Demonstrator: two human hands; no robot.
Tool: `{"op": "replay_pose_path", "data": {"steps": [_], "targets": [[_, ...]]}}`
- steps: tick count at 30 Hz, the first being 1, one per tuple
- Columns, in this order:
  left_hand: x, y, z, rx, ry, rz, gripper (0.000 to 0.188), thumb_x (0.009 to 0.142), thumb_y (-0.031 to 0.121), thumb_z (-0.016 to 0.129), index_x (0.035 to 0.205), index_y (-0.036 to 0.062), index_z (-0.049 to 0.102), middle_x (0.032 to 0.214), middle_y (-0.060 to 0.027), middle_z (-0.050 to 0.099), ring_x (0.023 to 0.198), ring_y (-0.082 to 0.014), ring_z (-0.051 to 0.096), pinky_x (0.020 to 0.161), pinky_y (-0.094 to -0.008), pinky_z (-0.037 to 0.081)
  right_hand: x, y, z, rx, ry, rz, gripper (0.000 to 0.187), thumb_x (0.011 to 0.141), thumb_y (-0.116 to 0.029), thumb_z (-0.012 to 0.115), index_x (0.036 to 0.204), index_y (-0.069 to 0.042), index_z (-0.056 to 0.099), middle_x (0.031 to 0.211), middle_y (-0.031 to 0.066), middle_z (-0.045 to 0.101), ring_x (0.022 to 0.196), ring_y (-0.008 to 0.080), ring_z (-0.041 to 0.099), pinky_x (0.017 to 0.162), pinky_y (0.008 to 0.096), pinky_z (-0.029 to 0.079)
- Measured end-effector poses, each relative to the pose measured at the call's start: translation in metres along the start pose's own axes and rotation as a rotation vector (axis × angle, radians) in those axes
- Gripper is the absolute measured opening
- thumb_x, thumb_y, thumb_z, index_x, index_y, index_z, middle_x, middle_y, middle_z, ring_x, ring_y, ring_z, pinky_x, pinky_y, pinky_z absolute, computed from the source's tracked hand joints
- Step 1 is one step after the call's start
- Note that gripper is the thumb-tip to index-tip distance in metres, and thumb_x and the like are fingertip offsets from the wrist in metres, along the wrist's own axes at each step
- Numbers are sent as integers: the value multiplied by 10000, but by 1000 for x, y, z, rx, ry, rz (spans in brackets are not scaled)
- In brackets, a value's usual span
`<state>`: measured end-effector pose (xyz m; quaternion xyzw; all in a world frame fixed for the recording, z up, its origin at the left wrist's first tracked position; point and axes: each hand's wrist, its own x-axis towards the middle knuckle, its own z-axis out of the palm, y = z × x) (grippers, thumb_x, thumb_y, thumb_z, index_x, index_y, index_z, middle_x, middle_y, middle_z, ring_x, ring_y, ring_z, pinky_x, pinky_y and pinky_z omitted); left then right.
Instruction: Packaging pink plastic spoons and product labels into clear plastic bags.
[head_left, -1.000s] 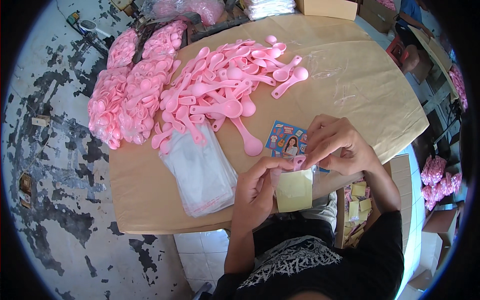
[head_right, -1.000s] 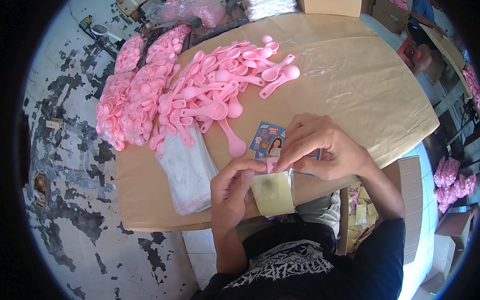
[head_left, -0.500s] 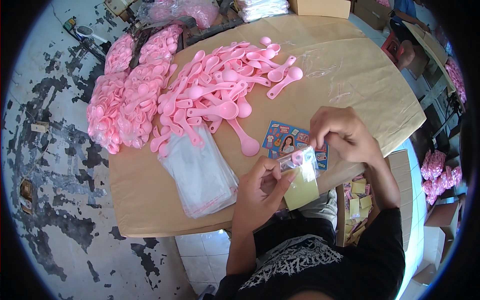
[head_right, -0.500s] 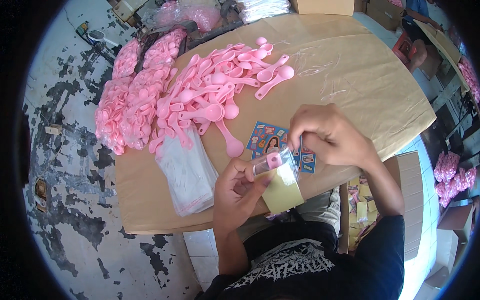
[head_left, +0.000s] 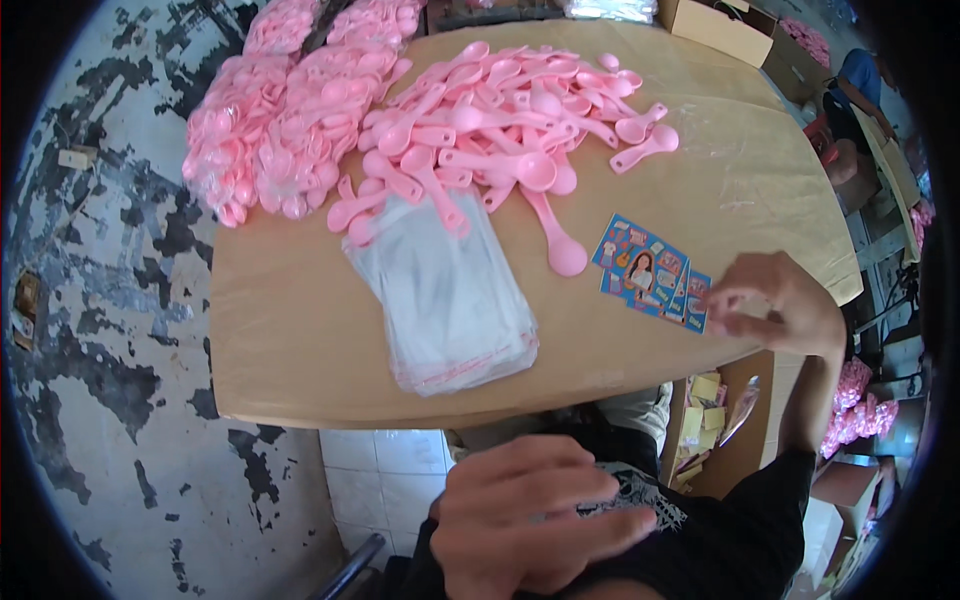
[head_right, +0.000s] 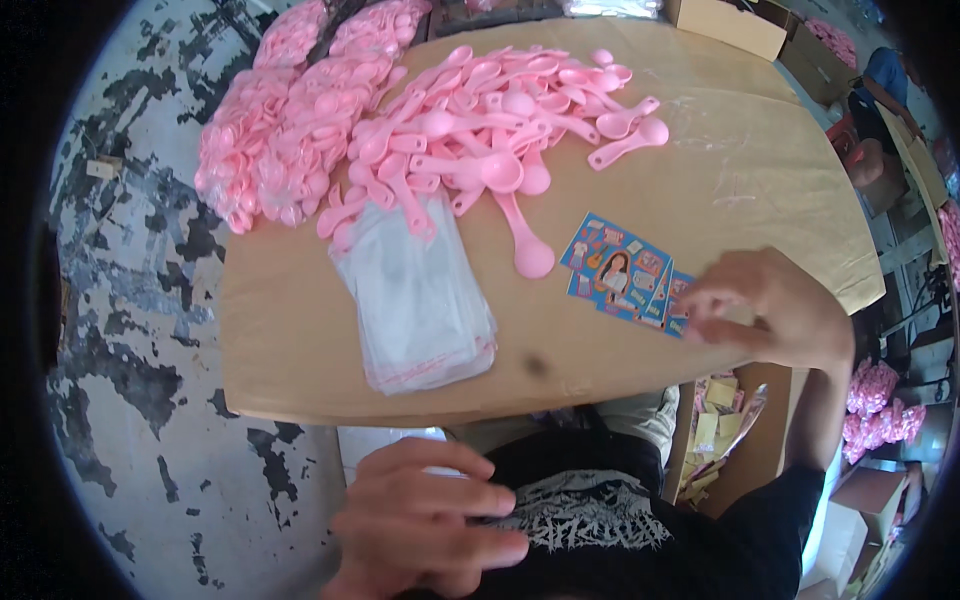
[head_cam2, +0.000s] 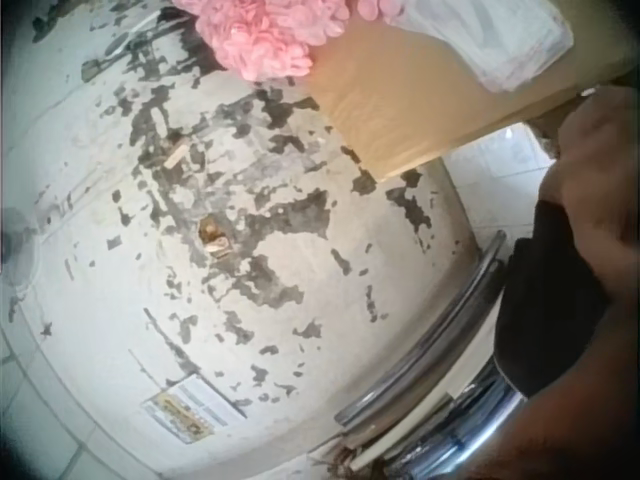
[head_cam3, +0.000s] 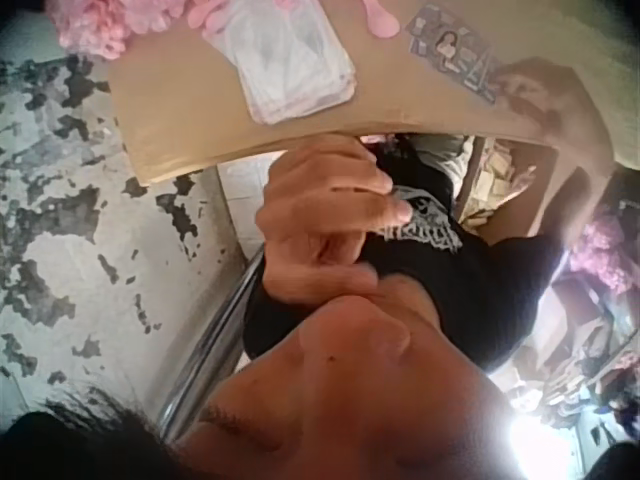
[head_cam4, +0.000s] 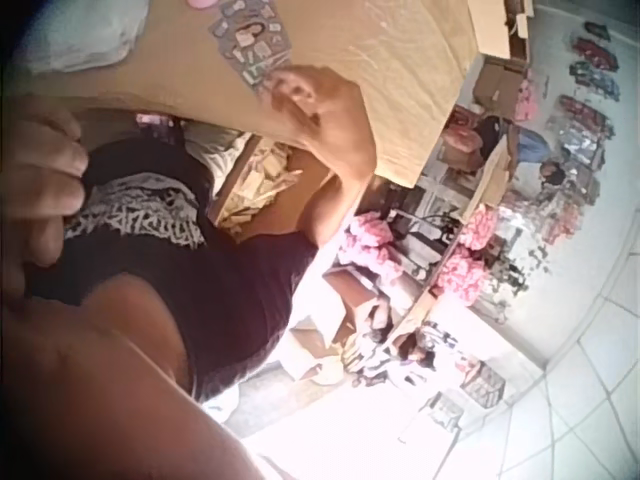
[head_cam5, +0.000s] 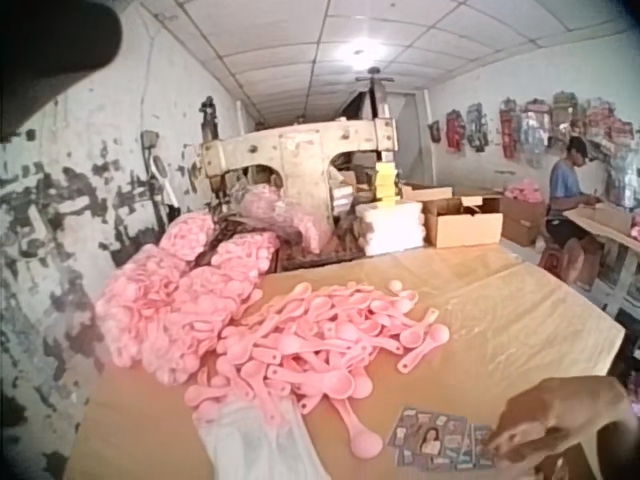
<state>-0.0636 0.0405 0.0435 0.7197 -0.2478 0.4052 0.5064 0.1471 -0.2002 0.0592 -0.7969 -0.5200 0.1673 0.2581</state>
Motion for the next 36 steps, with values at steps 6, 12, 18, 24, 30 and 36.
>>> {"op": "replay_pose_path", "data": {"steps": [6,12,18,24,30,36], "targets": [[16,14,-10,48,87,132,338,874,74,616,1154,239,526,925,-163,680,600,-243,601,512,-426,528,115,-69,57,104,68,-198,228,883,-212,701,992,-13,678,866,159,678,778,317,667,672,410,530],[-11,10,-26,-23,175,-79,361,740,54,735,1098,12,715,874,-170,703,690,-286,668,636,-381,567,165,-73,93,-354,129,-263,441,906,-376,674,1150,-15,604,1010,165,625,1007,315,613,829,416,497],[-55,-52,-69,639,159,-611,512,896,186,665,1366,29,538,1367,-236,537,1310,-383,490,1088,-524,360,163,-64,84,23,-49,-197,472,892,-280,711,1214,10,524,1010,174,609,1001,314,595,830,404,487],[-57,-55,-56,797,-68,-601,467,884,218,673,1317,65,588,1461,-159,491,1391,-396,395,1163,-581,173,158,-54,63,98,-55,-81,446,900,-152,693,1269,-3,492,908,166,646,844,320,644,750,406,506],[-58,-56,-60,872,-241,-553,421,862,283,693,1238,99,651,1405,-87,561,1385,-394,403,1166,-587,164,143,-50,44,82,-37,-16,465,919,-11,601,1359,-19,452,987,201,698,912,279,710,778,347,538],[-30,-42,-48,391,-44,-469,613,834,402,734,1287,11,603,1407,-178,537,1343,-365,465,1160,-533,220,110,-66,33,443,225,-263,539,867,102,598,1373,-27,465,1115,149,688,967,247,709,855,342,565]]}}
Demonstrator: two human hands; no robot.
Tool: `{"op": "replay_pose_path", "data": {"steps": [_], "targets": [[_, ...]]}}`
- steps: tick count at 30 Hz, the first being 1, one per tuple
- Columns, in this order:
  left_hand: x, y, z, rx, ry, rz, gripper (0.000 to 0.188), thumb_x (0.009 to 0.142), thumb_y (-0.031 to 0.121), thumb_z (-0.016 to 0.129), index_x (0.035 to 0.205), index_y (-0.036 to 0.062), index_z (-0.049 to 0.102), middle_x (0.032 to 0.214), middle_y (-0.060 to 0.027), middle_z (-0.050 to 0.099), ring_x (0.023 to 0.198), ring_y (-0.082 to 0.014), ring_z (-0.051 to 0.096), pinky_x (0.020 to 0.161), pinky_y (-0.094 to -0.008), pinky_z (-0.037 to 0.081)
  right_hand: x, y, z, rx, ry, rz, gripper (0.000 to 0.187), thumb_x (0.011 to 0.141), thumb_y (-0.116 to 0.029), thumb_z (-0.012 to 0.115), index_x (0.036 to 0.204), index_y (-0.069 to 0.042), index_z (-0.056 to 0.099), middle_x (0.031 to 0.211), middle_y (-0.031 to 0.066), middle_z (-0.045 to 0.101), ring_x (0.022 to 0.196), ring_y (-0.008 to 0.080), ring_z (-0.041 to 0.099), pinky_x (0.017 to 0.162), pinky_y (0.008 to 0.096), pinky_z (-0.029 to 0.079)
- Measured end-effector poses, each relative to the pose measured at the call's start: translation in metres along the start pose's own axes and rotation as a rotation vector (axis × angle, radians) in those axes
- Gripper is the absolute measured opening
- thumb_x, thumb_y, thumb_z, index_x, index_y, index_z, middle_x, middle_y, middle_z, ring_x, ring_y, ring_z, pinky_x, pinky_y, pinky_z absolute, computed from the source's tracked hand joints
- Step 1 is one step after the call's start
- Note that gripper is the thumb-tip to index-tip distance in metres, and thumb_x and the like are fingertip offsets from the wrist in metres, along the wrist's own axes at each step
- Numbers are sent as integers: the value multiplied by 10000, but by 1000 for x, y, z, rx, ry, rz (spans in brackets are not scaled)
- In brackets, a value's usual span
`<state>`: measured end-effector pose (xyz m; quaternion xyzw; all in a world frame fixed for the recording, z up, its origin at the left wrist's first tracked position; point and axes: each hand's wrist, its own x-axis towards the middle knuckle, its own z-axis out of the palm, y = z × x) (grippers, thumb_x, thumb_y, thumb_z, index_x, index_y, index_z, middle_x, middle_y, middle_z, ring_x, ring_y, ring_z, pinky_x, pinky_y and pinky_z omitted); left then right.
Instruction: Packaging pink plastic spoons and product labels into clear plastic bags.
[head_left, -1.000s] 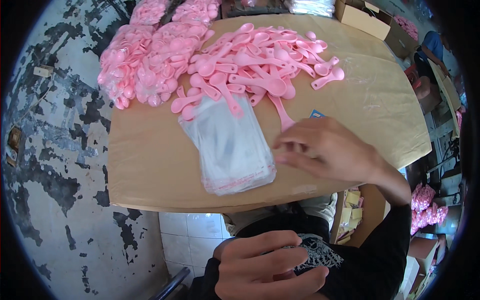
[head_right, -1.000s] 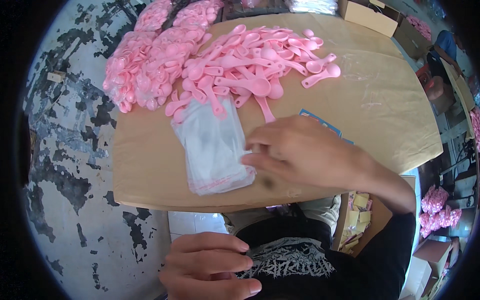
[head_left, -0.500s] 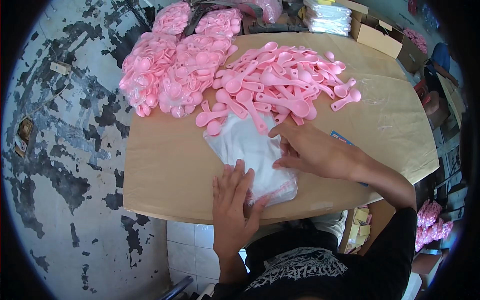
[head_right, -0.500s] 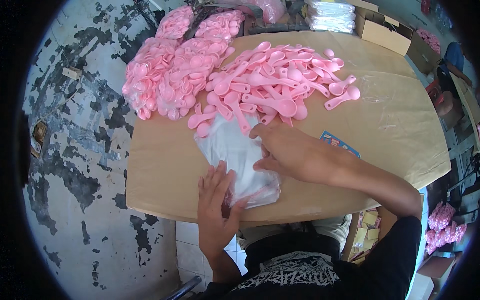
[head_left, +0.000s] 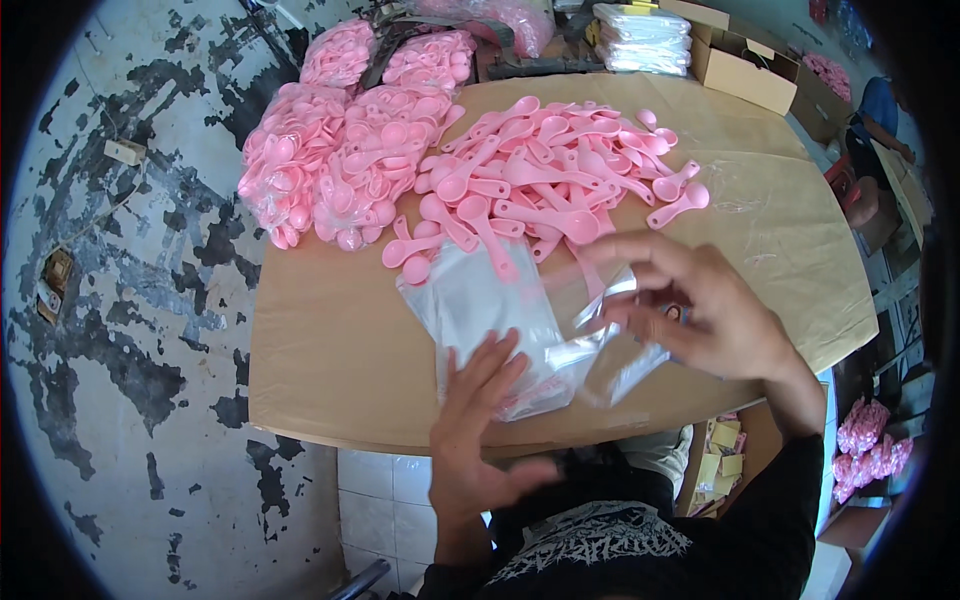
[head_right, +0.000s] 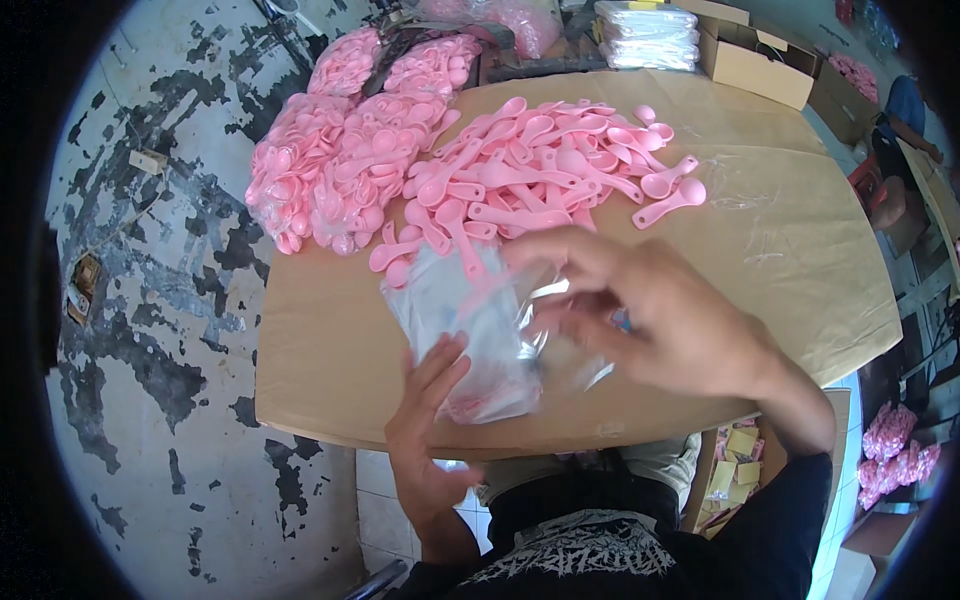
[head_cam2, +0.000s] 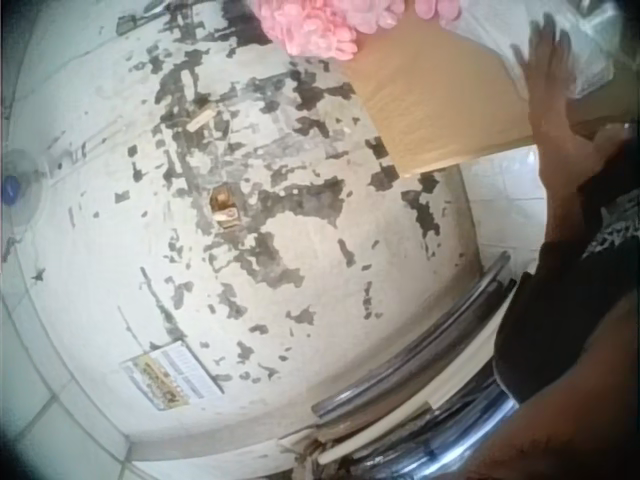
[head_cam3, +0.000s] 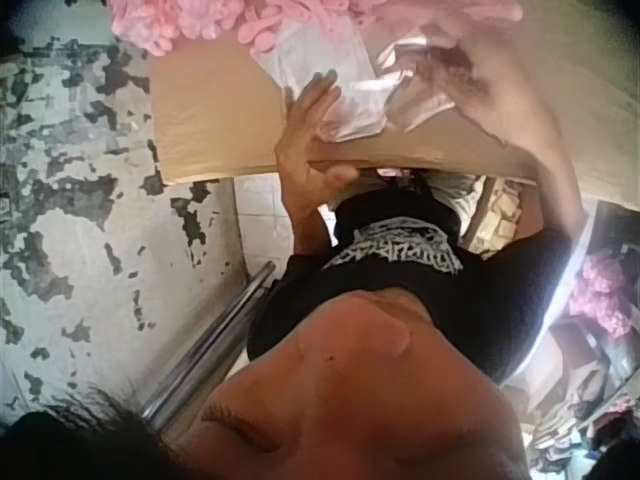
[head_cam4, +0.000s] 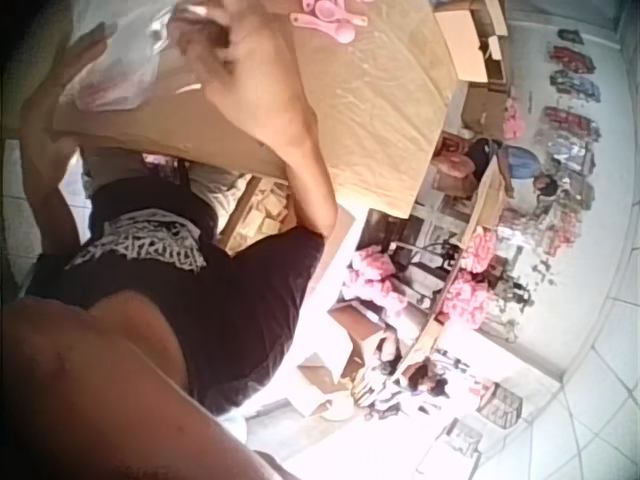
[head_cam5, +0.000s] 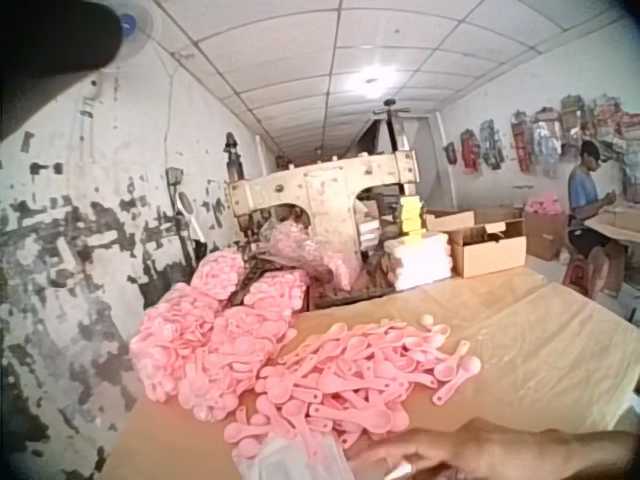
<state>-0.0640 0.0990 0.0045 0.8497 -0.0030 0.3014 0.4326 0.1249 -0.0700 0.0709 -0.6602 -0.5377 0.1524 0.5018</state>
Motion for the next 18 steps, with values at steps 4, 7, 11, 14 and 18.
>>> {"op": "replay_pose_path", "data": {"steps": [4,7,11,14,18], "targets": [[4,21,45,-465,-12,-221,533,932,340,646,1281,-57,580,1357,-212,569,1298,-337,520,1120,-436,326,-26,-17,3,10,-133,50,536,855,79,639,1359,0,473,1302,152,600,950,240,722,858,345,587],[12,9,67,-773,39,-272,370,1059,145,366,1293,-104,504,1202,-297,619,1152,-368,623,978,-454,515,-46,-5,-14,33,-111,142,543,882,-67,688,1370,-43,450,1045,129,680,992,247,692,793,351,580],[24,14,78,-1038,259,-268,373,1036,102,439,1353,-91,399,1150,-288,636,1015,-364,684,887,-460,581,-71,36,-40,-578,3,180,554,798,-119,771,1289,-7,542,1111,160,647,1030,246,632,845,381,522],[32,16,84,-890,275,-314,342,1019,82,491,1329,-56,455,1134,-257,653,981,-337,700,865,-432,594,-91,68,-47,-870,86,120,533,818,-257,762,1252,-23,559,965,159,643,910,356,591,823,426,493],[28,8,89,-971,389,-208,313,1002,75,534,1297,-26,507,1121,-215,670,966,-300,709,862,-412,601,-79,69,-58,-419,99,353,322,861,-168,733,1115,3,632,804,120,630,743,215,606,715,339,503]]}}
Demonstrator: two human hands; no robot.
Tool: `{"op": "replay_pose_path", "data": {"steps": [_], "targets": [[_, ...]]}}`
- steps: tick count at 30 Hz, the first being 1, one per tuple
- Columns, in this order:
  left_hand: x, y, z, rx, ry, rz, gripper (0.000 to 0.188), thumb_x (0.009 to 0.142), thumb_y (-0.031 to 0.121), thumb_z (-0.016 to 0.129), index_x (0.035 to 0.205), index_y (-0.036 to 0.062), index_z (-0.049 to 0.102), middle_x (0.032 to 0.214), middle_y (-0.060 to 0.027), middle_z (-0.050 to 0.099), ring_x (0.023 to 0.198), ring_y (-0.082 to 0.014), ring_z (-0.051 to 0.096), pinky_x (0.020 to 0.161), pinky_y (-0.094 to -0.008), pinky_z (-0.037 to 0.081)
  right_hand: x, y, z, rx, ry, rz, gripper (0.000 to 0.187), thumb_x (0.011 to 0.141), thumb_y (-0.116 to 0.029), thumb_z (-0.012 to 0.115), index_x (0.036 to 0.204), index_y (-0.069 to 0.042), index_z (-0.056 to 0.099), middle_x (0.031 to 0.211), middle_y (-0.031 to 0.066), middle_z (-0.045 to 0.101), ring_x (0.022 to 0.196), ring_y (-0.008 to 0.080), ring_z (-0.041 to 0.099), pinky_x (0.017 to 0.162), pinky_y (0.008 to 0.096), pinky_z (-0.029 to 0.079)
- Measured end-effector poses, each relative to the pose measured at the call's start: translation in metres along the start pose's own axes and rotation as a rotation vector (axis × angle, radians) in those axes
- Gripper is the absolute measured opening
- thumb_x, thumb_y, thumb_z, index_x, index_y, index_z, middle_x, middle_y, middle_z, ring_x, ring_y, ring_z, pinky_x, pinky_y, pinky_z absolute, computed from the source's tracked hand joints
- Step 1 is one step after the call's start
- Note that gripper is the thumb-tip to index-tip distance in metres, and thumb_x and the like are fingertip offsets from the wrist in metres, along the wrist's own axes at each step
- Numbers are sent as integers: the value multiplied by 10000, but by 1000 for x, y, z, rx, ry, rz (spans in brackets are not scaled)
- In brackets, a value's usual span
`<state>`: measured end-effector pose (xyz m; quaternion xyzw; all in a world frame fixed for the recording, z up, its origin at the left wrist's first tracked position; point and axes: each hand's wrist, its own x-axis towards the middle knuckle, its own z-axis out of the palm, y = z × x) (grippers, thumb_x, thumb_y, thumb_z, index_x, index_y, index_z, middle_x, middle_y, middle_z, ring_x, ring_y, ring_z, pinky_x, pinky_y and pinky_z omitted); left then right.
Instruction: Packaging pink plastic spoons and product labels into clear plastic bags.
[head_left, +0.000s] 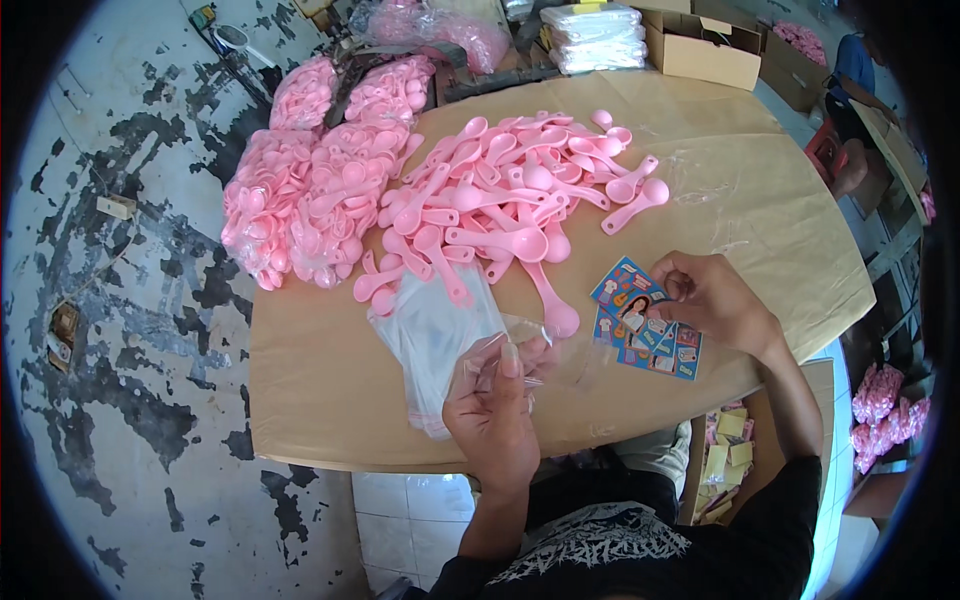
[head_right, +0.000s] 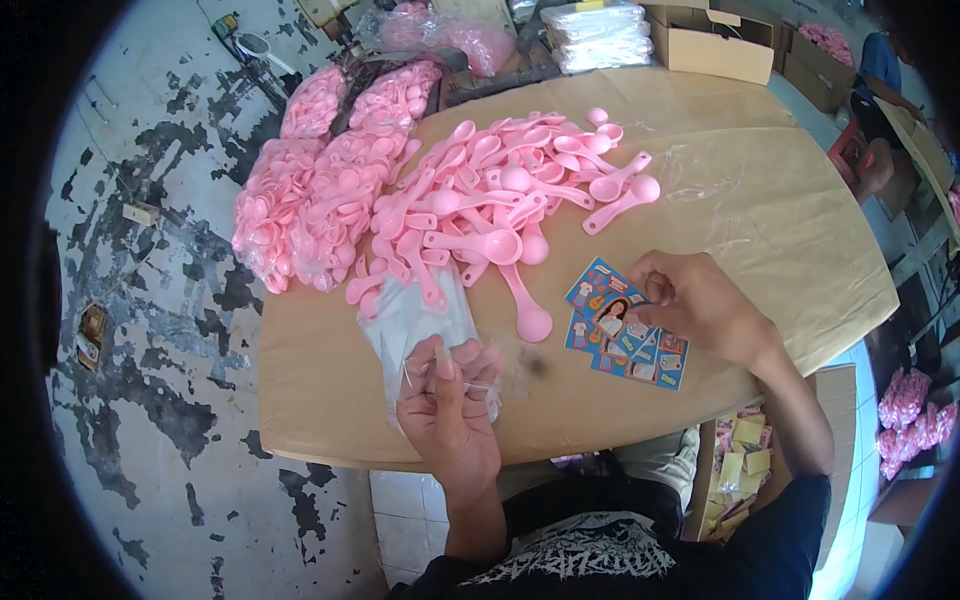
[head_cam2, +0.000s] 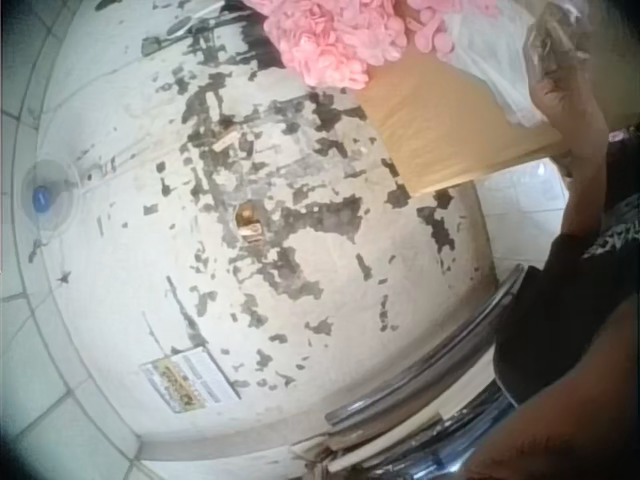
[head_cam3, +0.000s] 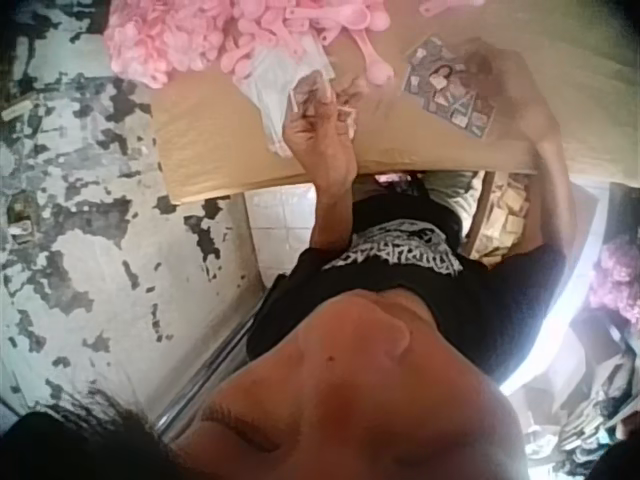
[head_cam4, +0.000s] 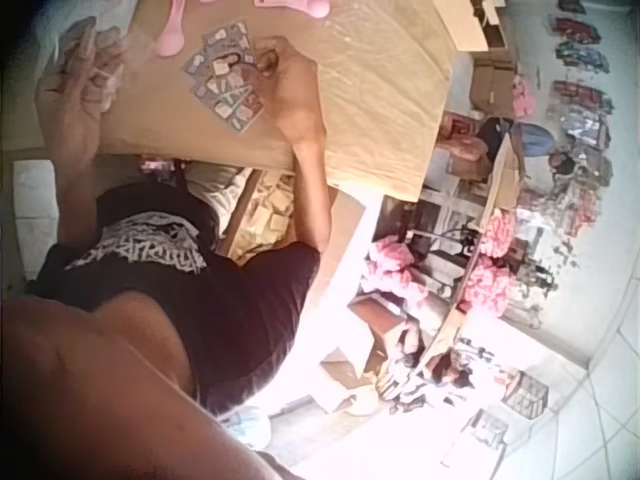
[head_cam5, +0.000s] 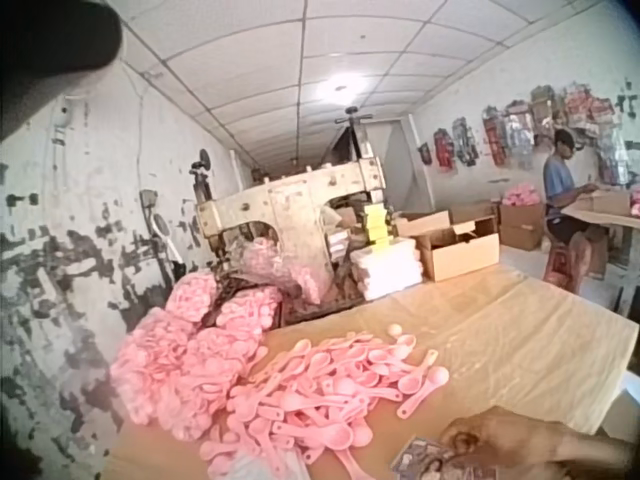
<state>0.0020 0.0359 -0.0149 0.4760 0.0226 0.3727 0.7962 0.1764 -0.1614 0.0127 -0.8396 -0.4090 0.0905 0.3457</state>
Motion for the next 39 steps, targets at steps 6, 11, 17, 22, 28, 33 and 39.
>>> {"op": "replay_pose_path", "data": {"steps": [6,11,17,22,28,33,39], "targets": [[5,-5,4,-44,136,-19,302,1002,105,550,1280,-10,528,1139,-187,671,988,-277,705,884,-400,592,-5,-7,15,370,88,-86,167,905,-85,693,1043,7,672,707,88,630,565,83,498,530,293,425],[7,-2,9,-1,181,-108,361,1015,119,529,1344,-20,477,1269,-229,606,1110,-277,655,947,-403,551,-4,-47,27,354,-26,-211,125,909,-114,699,1003,-32,687,655,94,577,500,118,456,475,306,372],[7,-5,10,-21,120,-53,371,1015,95,520,1348,-60,467,1291,-266,583,1092,-256,651,914,-372,543,3,-55,42,290,28,-308,145,896,-134,710,1009,-44,692,637,103,571,498,183,513,484,333,394],[3,-2,-2,149,67,-156,367,1002,70,538,1330,-86,486,1247,-258,608,1019,-205,656,846,-306,545,4,-64,28,276,-117,-270,202,899,-141,695,1085,-62,690,658,119,599,539,236,571,507,356,423],[4,0,2,166,4,-135,347,986,60,567,1300,-84,537,1098,-153,668,956,-140,644,804,-260,527,0,-62,21,257,-212,-276,211,899,-153,690,1086,-55,686,695,130,629,571,260,589,526,361,437],[-2,6,9,260,-112,-173,290,976,57,585,1237,-69,592,1052,-90,672,944,-114,623,863,-268,497,-3,-58,31,305,-106,-261,177,891,-167,708,1031,-61,695,711,112,637,565,223,593,530,339,431],[-10,-3,15,217,-199,-190,272,950,14,617,1214,-51,601,1194,-91,634,1069,-121,599,922,-272,473,-6,-55,54,434,62,-251,138,884,-125,732,991,-47,693,730,57,656,587,145,579,544,294,426]]}}
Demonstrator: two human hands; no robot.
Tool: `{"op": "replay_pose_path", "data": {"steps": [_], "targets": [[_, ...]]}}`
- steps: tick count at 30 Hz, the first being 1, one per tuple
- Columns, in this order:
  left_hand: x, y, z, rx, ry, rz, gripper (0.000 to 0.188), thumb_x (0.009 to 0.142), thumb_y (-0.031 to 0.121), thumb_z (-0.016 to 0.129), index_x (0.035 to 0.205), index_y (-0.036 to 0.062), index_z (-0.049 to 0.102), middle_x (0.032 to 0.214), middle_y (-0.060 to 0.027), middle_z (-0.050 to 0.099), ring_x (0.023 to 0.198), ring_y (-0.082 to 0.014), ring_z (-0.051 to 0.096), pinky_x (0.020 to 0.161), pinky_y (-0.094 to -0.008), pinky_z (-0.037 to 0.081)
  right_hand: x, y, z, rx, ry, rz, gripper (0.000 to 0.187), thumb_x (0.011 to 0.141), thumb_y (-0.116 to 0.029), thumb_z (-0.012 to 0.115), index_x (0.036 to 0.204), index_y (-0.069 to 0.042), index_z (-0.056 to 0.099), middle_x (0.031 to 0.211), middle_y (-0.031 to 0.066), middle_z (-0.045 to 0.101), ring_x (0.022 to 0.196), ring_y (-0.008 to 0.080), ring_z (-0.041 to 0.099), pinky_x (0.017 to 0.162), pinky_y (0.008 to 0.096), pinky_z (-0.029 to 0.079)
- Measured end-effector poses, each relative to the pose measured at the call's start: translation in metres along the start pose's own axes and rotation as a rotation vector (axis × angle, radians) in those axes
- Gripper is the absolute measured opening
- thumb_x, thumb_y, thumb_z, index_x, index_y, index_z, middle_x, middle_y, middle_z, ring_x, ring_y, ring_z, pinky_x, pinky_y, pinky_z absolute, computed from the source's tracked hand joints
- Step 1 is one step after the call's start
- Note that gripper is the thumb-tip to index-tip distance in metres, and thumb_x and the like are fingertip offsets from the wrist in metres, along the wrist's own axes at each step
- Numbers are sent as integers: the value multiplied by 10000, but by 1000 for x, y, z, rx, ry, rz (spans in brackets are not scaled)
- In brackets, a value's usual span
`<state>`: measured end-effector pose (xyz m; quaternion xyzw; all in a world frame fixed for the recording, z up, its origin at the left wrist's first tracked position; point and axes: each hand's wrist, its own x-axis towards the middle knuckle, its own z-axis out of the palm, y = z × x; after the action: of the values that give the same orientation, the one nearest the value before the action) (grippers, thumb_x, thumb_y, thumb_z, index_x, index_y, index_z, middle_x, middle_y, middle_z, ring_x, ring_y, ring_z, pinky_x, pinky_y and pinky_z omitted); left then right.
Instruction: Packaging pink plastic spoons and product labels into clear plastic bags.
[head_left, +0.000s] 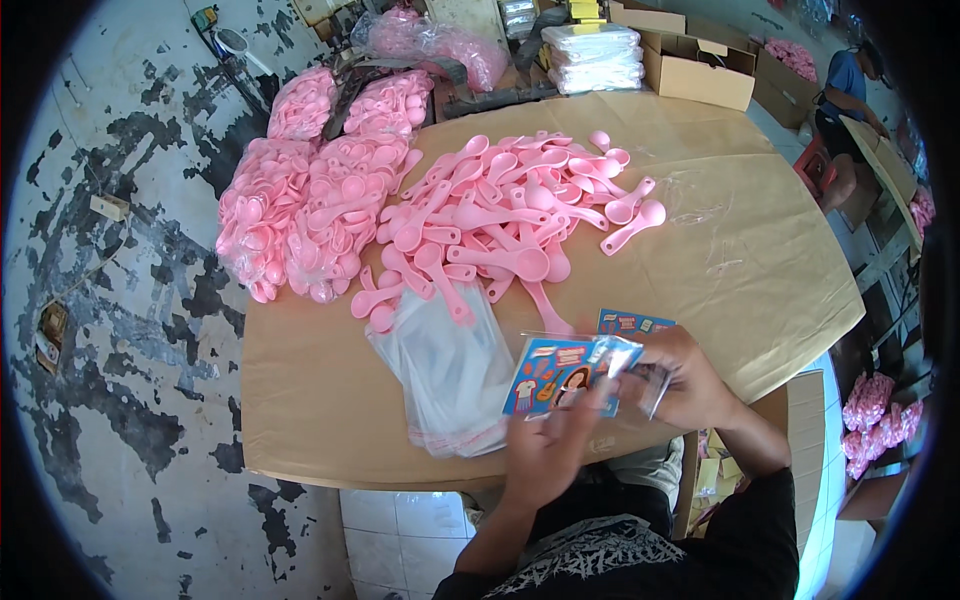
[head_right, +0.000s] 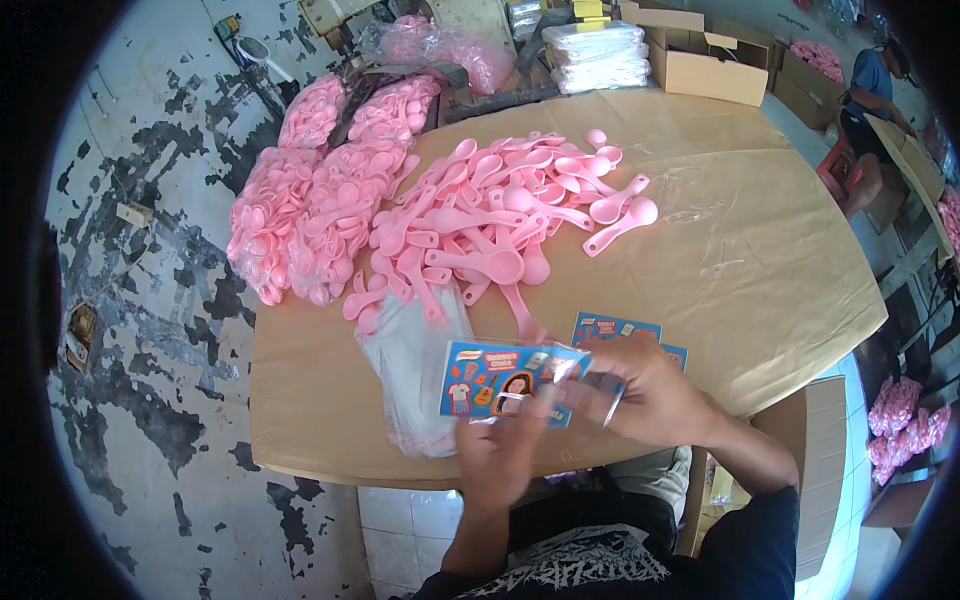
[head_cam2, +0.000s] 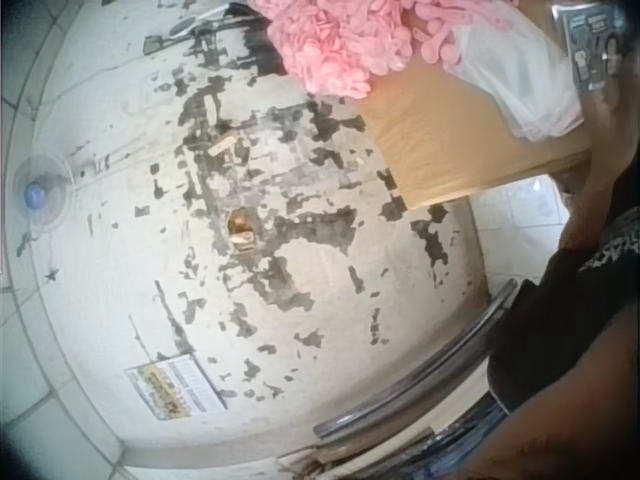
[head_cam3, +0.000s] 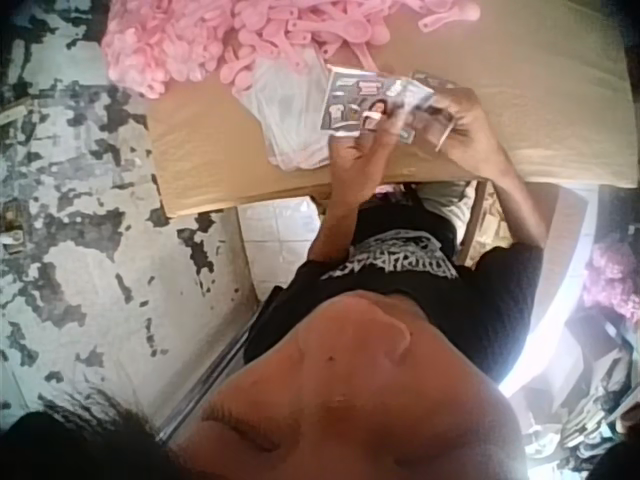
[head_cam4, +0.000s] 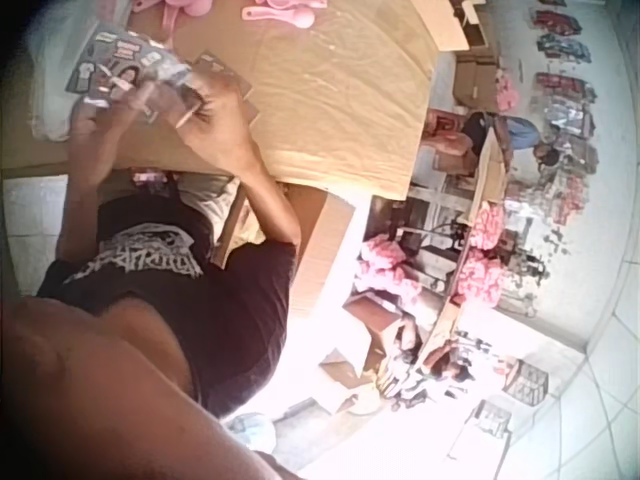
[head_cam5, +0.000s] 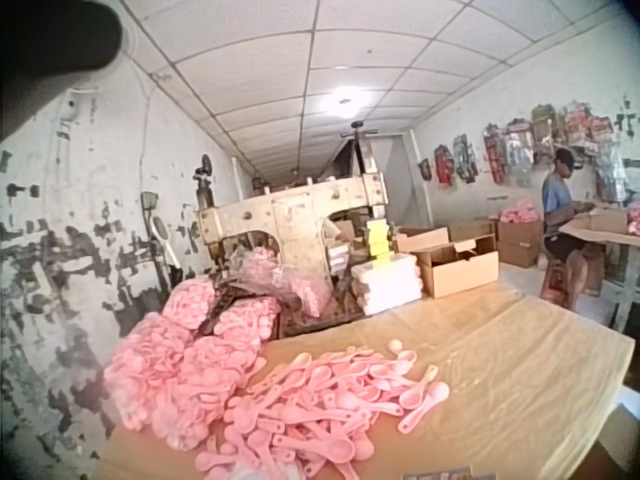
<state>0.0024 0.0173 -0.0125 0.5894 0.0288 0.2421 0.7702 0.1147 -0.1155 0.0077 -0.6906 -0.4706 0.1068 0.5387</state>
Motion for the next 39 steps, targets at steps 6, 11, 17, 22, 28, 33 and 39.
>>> {"op": "replay_pose_path", "data": {"steps": [6,11,17,22,28,33,39], "targets": [[-5,-14,2,-501,-22,101,467,1013,167,519,1399,-37,352,1375,-252,506,1323,-327,472,1120,-424,342,-7,12,-2,259,-68,41,116,879,-116,755,926,-47,674,775,14,625,751,67,565,657,256,439],[-1,-20,-15,-383,-143,191,456,1037,296,441,1416,49,377,1381,-254,517,1359,-391,427,1095,-486,374,8,-8,-5,336,-155,143,150,882,-160,751,915,-35,676,897,42,644,801,116,620,672,268,477],[9,-38,-22,-239,-443,596,292,876,222,719,1064,112,524,1186,-141,642,1330,-444,427,1100,-551,319,31,-6,-30,-49,-638,-119,132,885,-189,709,920,-62,697,773,42,702,715,206,688,677,328,533],[6,-34,-26,-586,-194,377,459,885,212,701,1263,150,449,1333,-104,539,1370,-417,397,1144,-555,270,63,63,-87,-1081,-87,-102,207,895,-145,640,1098,-104,648,1010,99,675,949,321,638,808,409,519],[8,-39,-27,-537,-213,389,604,888,183,695,1403,160,380,1496,-141,420,1412,-405,349,1173,-565,234,57,88,-79,-1153,-10,-246,322,890,-125,602,1203,-68,551,1004,141,650,967,340,629,844,444,499],[7,-37,-28,-543,-185,364,618,926,176,651,1463,202,348,1532,-137,366,1439,-393,300,1182,-583,206,47,33,-84,-921,217,-231,347,850,-14,585,1179,-28,475,868,136,620,742,272,629,712,419,477],[12,-32,-31,-645,-245,351,662,939,219,652,1510,252,320,1601,-113,262,1485,-374,190,1191,-594,158,-6,6,-66,13,479,-44,216,945,-144,394,1107,-19,464,785,26,525,682,90,531,599,244,379]]}}
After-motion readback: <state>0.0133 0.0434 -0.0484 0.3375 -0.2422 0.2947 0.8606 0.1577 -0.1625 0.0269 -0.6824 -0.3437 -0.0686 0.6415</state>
